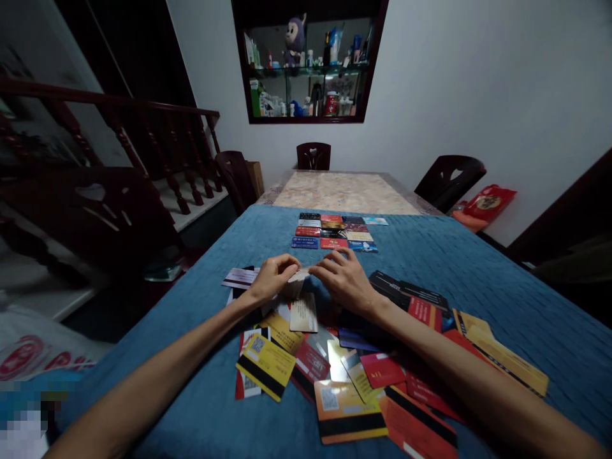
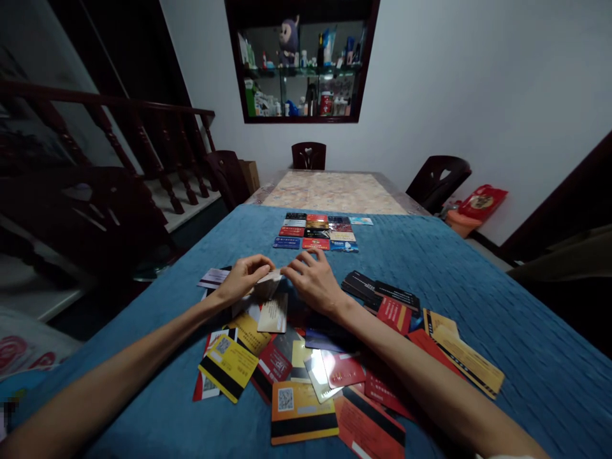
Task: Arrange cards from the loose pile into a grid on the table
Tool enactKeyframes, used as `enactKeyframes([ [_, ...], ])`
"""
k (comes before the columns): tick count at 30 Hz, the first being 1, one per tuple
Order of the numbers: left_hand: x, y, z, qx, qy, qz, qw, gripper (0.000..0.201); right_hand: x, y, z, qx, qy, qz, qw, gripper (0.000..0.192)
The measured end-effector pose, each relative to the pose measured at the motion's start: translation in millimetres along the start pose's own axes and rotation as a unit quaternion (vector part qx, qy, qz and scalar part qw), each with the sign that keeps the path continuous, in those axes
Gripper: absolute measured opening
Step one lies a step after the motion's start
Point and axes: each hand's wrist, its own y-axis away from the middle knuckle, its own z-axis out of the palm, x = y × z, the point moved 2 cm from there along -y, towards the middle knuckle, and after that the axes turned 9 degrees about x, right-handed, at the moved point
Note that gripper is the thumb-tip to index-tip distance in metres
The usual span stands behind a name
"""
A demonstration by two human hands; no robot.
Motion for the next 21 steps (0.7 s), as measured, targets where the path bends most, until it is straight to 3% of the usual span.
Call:
enactKeyframes([
  [7,0.6,0.8,0.4,-0.002,-0.03,0.015,0.999,0.026,11.4,-0.4,-0.6,-0.069,-0.01,0.08,0.994,0.024],
  [21,-2.4,7.9,3.2,-0.007,-0.097,0.079,0.992,0.022,20.5,4.6,10.3,-0.125,-0.016,0.127,0.984,0.021],
])
